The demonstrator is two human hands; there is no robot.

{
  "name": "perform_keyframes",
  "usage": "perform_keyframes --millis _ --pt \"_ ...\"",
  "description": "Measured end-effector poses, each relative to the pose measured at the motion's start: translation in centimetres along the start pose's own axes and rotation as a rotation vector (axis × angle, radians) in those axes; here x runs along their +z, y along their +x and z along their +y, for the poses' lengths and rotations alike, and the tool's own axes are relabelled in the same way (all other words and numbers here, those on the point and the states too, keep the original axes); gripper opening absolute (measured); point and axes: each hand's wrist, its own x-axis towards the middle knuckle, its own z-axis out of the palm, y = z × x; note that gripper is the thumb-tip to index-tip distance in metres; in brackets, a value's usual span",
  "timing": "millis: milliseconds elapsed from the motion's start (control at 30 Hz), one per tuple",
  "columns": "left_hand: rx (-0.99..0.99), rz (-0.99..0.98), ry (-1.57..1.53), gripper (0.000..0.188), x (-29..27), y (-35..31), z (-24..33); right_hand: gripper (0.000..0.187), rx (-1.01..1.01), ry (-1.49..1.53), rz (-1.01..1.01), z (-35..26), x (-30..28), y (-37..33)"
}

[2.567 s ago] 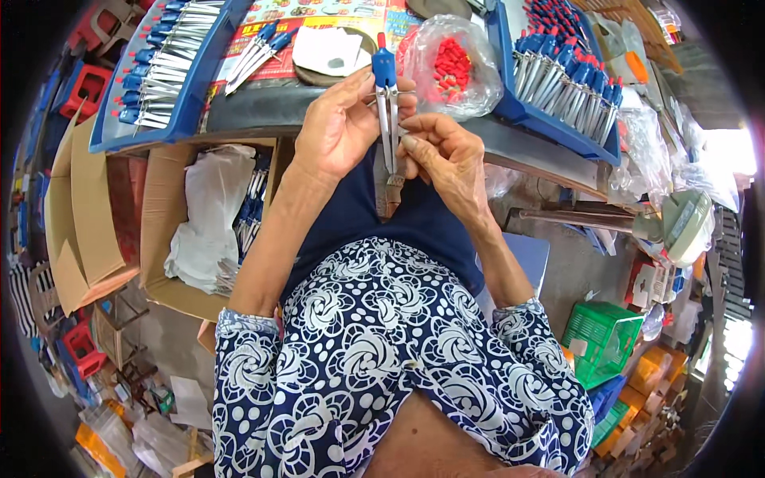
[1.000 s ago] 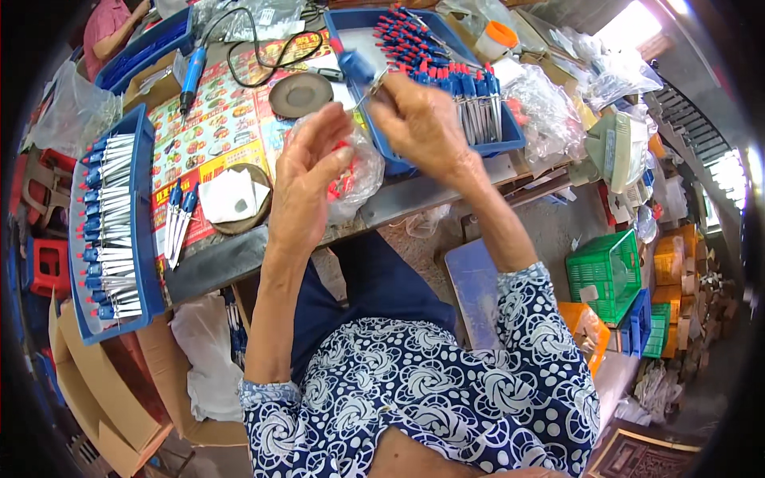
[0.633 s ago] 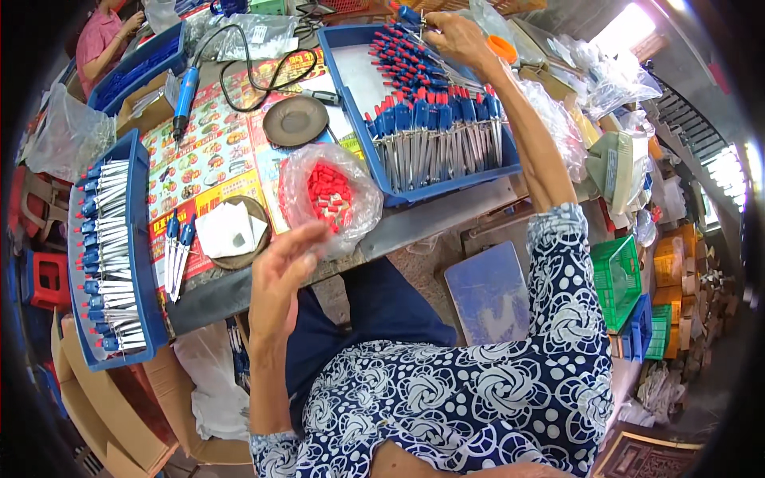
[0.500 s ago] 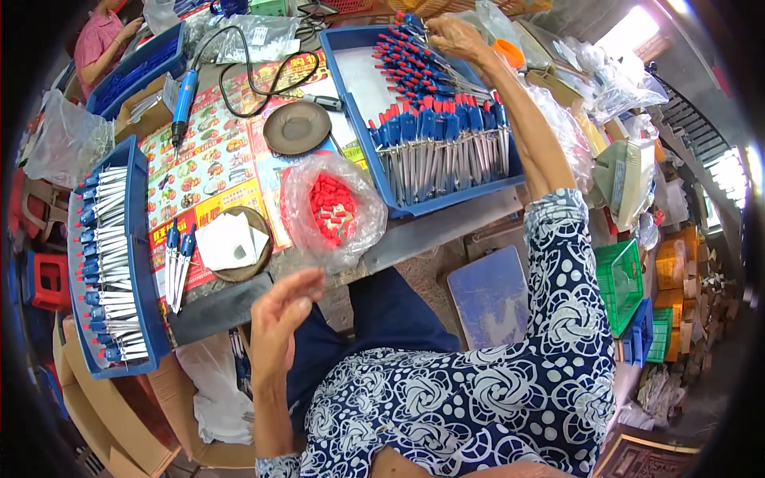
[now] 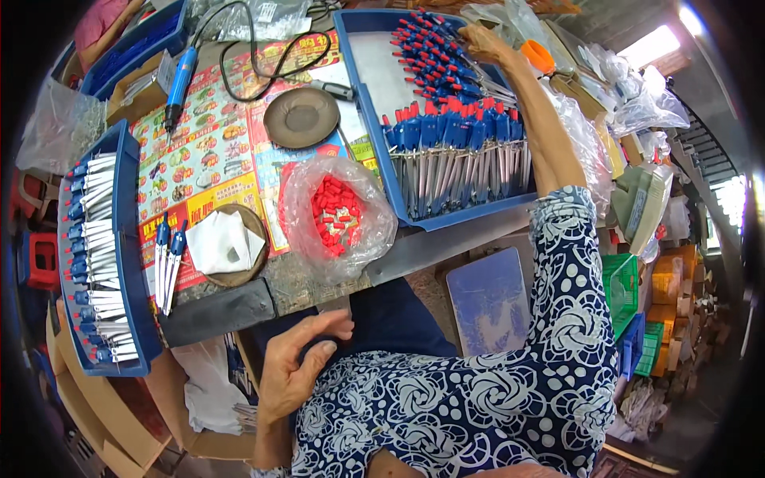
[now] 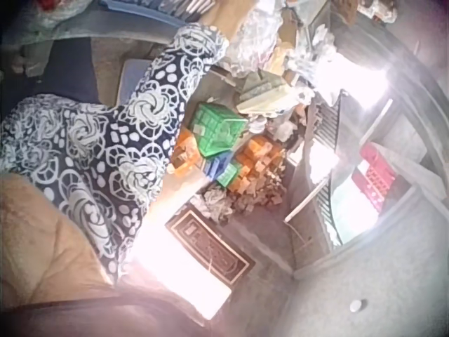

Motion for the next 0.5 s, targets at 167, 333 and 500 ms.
perform_keyframes --millis 167,333,500 --pt "0.621 0.056 0.333 0.029 1.2 1.2 5.8 0.026 -0.046 -0.118 -0.03 5.1 3.8 0.3" --pt "0.692 0.331 0.533 0.017 3.0 -2.2 10.5 0.022 -0.178 0.003 -0.005 6.2 3.6 0.9" --pt "0.795 0.07 0.372 0.061 2.9 -3.3 10.8 0.019 -0.25 0.098 0.037 6.7 3.1 0.2"
